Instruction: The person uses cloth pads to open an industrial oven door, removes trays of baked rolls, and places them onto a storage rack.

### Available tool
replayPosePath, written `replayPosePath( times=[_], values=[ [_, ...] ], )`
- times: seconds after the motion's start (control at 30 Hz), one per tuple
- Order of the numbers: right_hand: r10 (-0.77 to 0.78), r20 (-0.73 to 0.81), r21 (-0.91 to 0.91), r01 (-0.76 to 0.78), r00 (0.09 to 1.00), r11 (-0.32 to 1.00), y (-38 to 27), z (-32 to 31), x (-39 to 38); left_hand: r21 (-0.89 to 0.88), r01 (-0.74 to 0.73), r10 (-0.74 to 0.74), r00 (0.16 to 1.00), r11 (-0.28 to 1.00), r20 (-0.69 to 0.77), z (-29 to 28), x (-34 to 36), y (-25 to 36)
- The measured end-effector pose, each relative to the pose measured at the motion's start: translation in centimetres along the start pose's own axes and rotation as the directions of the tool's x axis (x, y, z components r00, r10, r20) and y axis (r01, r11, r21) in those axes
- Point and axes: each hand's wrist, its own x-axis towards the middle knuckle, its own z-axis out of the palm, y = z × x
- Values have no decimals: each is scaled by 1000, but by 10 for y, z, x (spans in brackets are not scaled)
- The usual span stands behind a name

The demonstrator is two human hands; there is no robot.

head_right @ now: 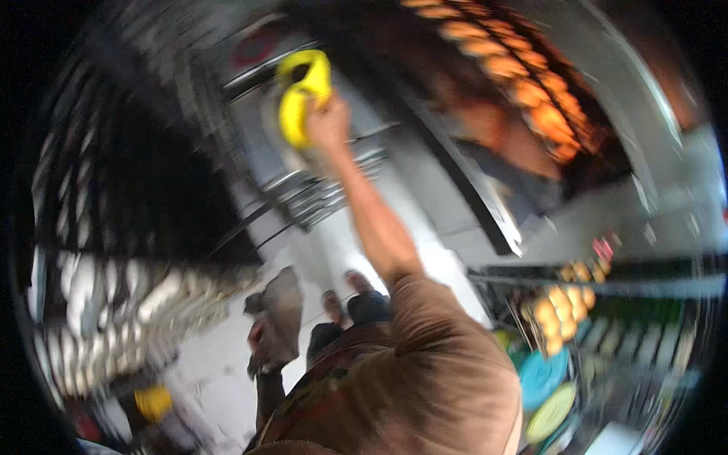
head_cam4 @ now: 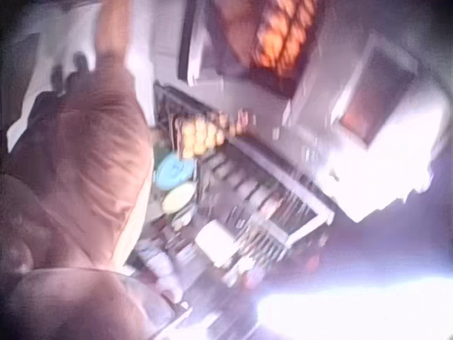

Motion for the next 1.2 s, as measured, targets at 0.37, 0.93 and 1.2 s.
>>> replayPosePath(
  times=[0.37, 0.93, 1.2],
  values=[
    [-39, 75, -660, 79, 996, 747, -232, -398, -61, 272, 376, -463, 768, 886, 444, 142, 142, -28],
    [-88, -322, -936, -331, 943, -116, -346, -653, 51, 422, 552, -694, 591, 719, 411, 264, 208, -144],
    [-167, -183, -926, -227, 969, -303, -319, -681, 70, 314, 643, -713, 592, 699, 376, 265, 207, -126]
  ],
)
